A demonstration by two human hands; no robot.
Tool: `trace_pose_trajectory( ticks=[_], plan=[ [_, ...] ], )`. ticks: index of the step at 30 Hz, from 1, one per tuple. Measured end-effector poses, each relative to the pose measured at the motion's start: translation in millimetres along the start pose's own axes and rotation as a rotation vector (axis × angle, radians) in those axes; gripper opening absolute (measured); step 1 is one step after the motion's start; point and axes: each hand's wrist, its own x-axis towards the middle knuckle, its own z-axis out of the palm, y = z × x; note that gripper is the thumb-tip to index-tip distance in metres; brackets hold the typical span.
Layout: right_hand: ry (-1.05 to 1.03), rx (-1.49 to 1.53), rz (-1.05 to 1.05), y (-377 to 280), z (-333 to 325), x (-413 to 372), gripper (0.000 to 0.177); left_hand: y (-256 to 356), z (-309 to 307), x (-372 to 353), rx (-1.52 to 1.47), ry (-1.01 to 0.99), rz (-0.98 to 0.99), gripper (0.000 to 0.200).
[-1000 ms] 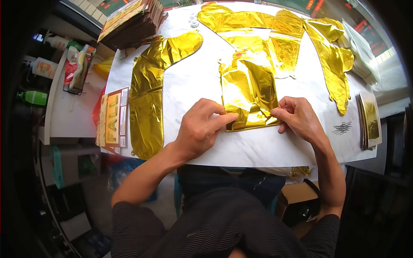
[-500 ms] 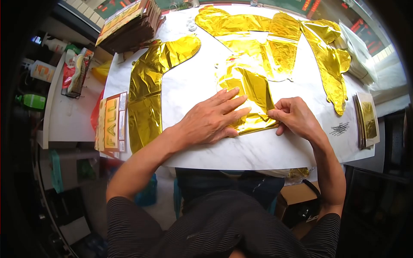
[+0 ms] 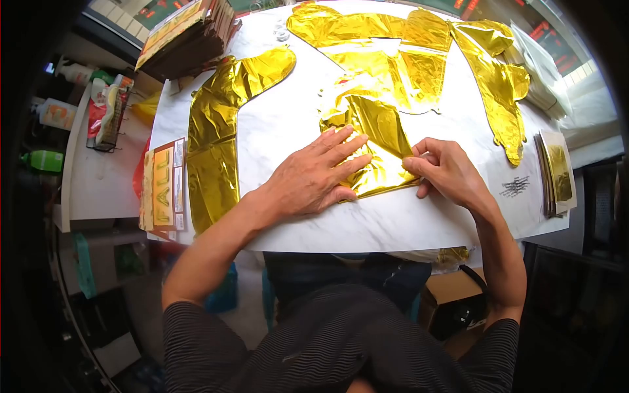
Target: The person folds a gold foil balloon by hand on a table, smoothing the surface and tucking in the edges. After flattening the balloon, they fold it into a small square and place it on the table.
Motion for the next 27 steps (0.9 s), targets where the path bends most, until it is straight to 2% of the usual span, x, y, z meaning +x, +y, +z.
trace_pose_trajectory(
  ticks=[2,4,7,10,13,20,22,23,25,26,27],
  plan=[
    [-0.012,0.036,-0.029,4.9,-0.5,-6.2,0.021,0.1,0.1,-0.5,-0.009,0.002,-0.009,0.073],
    [-0.026,0.14,-0.126,11.3,0.0,-12.6,0.036,0.3,-0.3,-0.5,-0.007,0.0,-0.011,0.074],
    [0.042,0.125,-0.194,21.3,6.1,-16.9,0.046,-0.5,0.4,-0.1,0.033,0.012,0.014,0.067],
    [0.102,0.119,-0.094,18.0,10.3,-19.9,0.05,0.9,-0.2,1.5,0.025,0.026,0.008,0.067],
    [0.072,0.05,-0.044,9.7,12.2,-28.8,0.048,0.2,0.4,0.5,0.005,0.003,0.02,0.065],
    [0.053,0.122,-0.01,16.3,18.6,-46.5,0.045,1.5,2.1,-0.1,-0.048,-0.038,0.046,0.061],
    [0.311,-0.241,-0.27,21.4,25.7,-53.6,0.046,2.3,0.2,0.7,-0.036,-0.032,0.061,0.058],
    [0.307,-0.242,-0.268,23.2,28.1,-53.4,0.046,1.9,0.4,0.2,-0.04,-0.032,0.057,0.058],
    [0.474,-0.798,-0.844,27.2,33.2,-53.5,0.048,1.6,1.1,-0.5,-0.036,-0.026,0.065,0.054],
    [0.326,-0.858,-0.862,29.2,36.5,-55.1,0.066,2.0,1.3,0.0,-0.039,-0.028,0.064,0.054],
    [0.325,-0.856,-0.859,32.1,42.8,-56.7,0.066,2.3,1.4,0.6,-0.047,-0.02,0.059,0.054]
  ],
)
